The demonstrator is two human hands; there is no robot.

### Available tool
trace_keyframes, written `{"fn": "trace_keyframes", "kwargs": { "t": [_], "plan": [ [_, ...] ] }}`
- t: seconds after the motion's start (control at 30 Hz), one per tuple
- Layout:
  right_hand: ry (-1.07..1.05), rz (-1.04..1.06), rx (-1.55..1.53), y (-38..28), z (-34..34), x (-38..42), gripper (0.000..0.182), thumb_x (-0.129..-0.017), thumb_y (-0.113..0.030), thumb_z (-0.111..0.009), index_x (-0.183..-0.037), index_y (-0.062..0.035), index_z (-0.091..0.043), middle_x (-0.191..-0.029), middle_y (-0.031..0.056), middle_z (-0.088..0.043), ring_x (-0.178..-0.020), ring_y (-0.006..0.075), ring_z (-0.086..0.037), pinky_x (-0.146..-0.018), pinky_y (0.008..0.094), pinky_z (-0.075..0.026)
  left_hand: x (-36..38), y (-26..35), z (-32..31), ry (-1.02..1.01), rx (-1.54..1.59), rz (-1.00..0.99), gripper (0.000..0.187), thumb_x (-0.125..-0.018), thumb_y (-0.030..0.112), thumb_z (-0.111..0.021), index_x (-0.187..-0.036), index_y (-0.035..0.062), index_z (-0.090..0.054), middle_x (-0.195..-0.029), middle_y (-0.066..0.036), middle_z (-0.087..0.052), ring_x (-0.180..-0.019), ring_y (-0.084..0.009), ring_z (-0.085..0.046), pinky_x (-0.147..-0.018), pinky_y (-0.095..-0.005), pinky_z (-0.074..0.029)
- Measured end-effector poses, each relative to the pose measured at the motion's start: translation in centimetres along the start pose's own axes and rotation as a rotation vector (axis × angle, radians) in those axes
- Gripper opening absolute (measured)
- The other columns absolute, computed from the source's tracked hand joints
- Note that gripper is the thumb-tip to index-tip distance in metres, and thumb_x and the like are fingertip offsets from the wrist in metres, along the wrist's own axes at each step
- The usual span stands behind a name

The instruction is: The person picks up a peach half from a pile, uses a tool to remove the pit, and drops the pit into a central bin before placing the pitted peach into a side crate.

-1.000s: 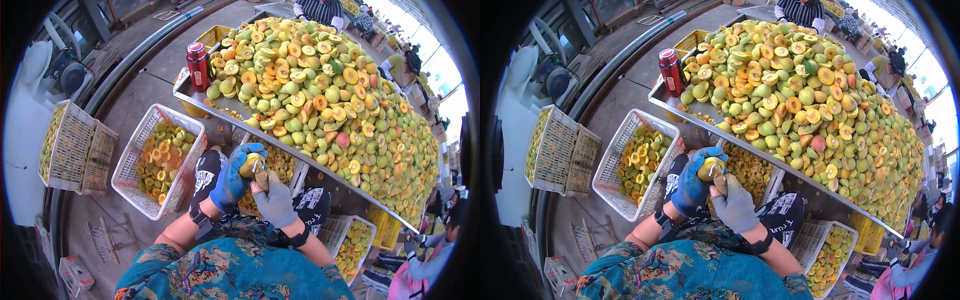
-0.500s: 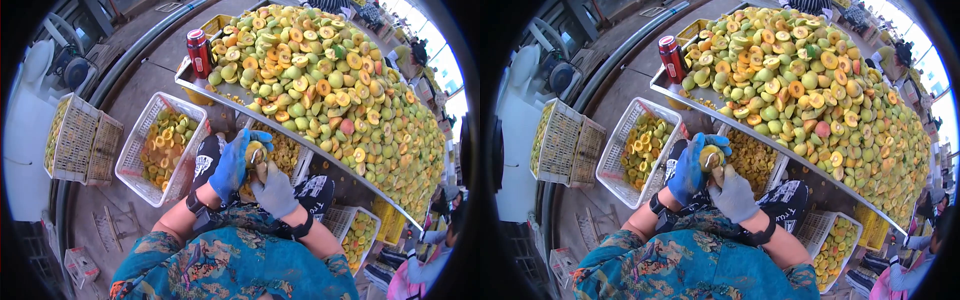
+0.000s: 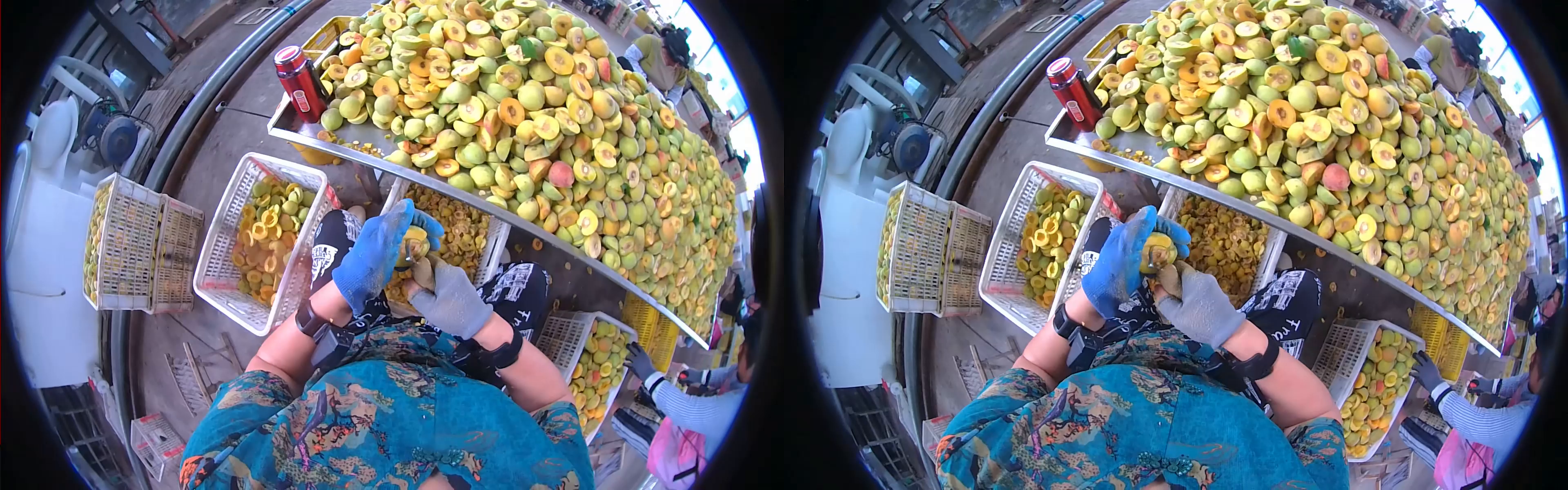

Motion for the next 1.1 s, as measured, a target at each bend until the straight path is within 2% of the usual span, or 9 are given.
{"fn": "trace_keyframes", "kwargs": {
  "t": [0.2, 0.37, 0.5, 0.6, 0.67, 0.8, 0.83, 0.97, 1.1],
  "plan": [
    [-0.017, 0.030, 0.129, -0.4, 1.0, 0.6, 0.027, -0.086, -0.022, -0.063, -0.091, 0.0034, -0.056, -0.072, 0.0211, -0.062, -0.065, 0.0398, -0.064, -0.059, 0.0459, -0.049, -1.2, -0.5, -1.4, -0.117, -0.136, -0.072, 0.057, -0.102, 0.046, -0.040, -0.095, -0.0043, -0.066, -0.088, -0.011, -0.068, -0.080, -0.0181, -0.065, -0.077, -0.0298, -0.051],
    [-0.419, -0.397, -0.936, 1.9, -2.2, 2.3, 0.024, -0.091, -0.026, -0.062, -0.090, -0.0028, -0.055, -0.071, -0.0011, -0.052, -0.063, 0.0071, -0.049, -0.058, 0.0249, -0.040, -1.3, 0.5, -3.0, -0.220, -0.019, -0.133, 0.054, -0.102, 0.043, -0.042, -0.091, -0.0035, -0.066, -0.087, -0.012, -0.067, -0.081, -0.0183, -0.063, -0.077, -0.0311, -0.050],
    [-0.498, -0.342, -0.938, 2.2, -1.8, 1.8, 0.023, -0.091, -0.027, -0.062, -0.093, -0.0040, -0.056, -0.072, -0.0015, -0.052, -0.065, 0.0077, -0.048, -0.061, 0.0245, -0.040, -2.9, -1.8, -3.8, -0.287, 0.449, -0.132, 0.050, -0.101, 0.043, -0.044, -0.091, -0.0016, -0.064, -0.085, -0.014, -0.067, -0.081, -0.0213, -0.065, -0.074, -0.0307, -0.052],
    [-0.328, -0.204, -0.515, 3.1, -0.6, 0.4, 0.028, -0.088, -0.028, -0.064, -0.095, -0.0007, -0.059, -0.075, 0.0081, -0.061, -0.070, 0.0187, -0.061, -0.065, 0.0317, -0.046, -3.6, -4.3, -2.3, 0.047, 0.630, 0.117, 0.047, -0.100, 0.045, -0.045, -0.105, 0.0009, -0.062, -0.087, -0.013, -0.067, -0.074, -0.0224, -0.065, -0.066, -0.0292, -0.054],
    [-0.184, -0.077, -0.210, 2.4, 1.0, -0.7, 0.034, -0.085, -0.032, -0.064, -0.101, -0.0015, -0.061, -0.084, 0.0208, -0.065, -0.084, 0.0349, -0.067, -0.071, 0.0410, -0.050, -3.9, -4.1, -1.6, 0.063, 0.543, 0.077, 0.046, -0.100, 0.045, -0.046, -0.111, 0.0022, -0.060, -0.096, -0.012, -0.066, -0.079, -0.0208, -0.065, -0.068, -0.0285, -0.054],
    [-0.290, -0.095, 0.221, 2.8, 2.6, -0.6, 0.036, -0.085, -0.040, -0.062, -0.102, -0.0079, -0.062, -0.090, 0.0228, -0.065, -0.089, 0.0413, -0.064, -0.076, 0.0498, -0.049, -3.7, -4.6, 1.8, 0.054, 0.064, -0.156, 0.045, -0.101, 0.042, -0.045, -0.129, 0.0067, -0.051, -0.120, -0.008, -0.060, -0.097, -0.0166, -0.062, -0.078, -0.0268, -0.053],
    [-0.295, -0.095, 0.222, 3.1, 2.8, -0.5, 0.036, -0.085, -0.040, -0.062, -0.102, -0.0079, -0.062, -0.090, 0.0228, -0.065, -0.089, 0.0413, -0.064, -0.076, 0.0498, -0.049, -3.3, -2.8, 2.0, 0.099, -0.279, -0.352, 0.044, -0.102, 0.040, -0.043, -0.130, 0.0069, -0.051, -0.120, -0.009, -0.060, -0.099, -0.0163, -0.062, -0.080, -0.0269, -0.052],
    [0.006, -0.175, 0.474, 4.1, 5.5, -1.1, 0.040, -0.087, -0.037, -0.062, -0.109, -0.0039, -0.059, -0.092, 0.0225, -0.065, -0.090, 0.0418, -0.063, -0.078, 0.0473, -0.051, -3.7, -5.5, 3.6, 0.033, 0.604, 0.110, 0.042, -0.098, 0.025, -0.055, -0.135, 0.0068, -0.046, -0.123, -0.009, -0.059, -0.108, -0.0191, -0.061, -0.093, -0.0359, -0.051],
    [-0.001, -0.465, -0.279, 3.8, 3.0, -2.2, 0.041, -0.092, -0.031, -0.063, -0.116, 0.0010, -0.056, -0.082, 0.0099, -0.064, -0.065, 0.0173, -0.064, -0.063, 0.0316, -0.052, -3.2, -4.2, 3.6, 0.021, 0.675, -0.023, 0.043, -0.098, 0.028, -0.052, -0.135, 0.0074, -0.043, -0.130, -0.011, -0.052, -0.116, -0.0223, -0.054, -0.099, -0.0359, -0.045]
  ]
}}
Point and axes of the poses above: each hand's wrist, its own x-axis away from the middle knuckle, its own z-axis out of the back of the hand, y = z × x, the point moved 8 cm from there along -x, towards the middle knuckle
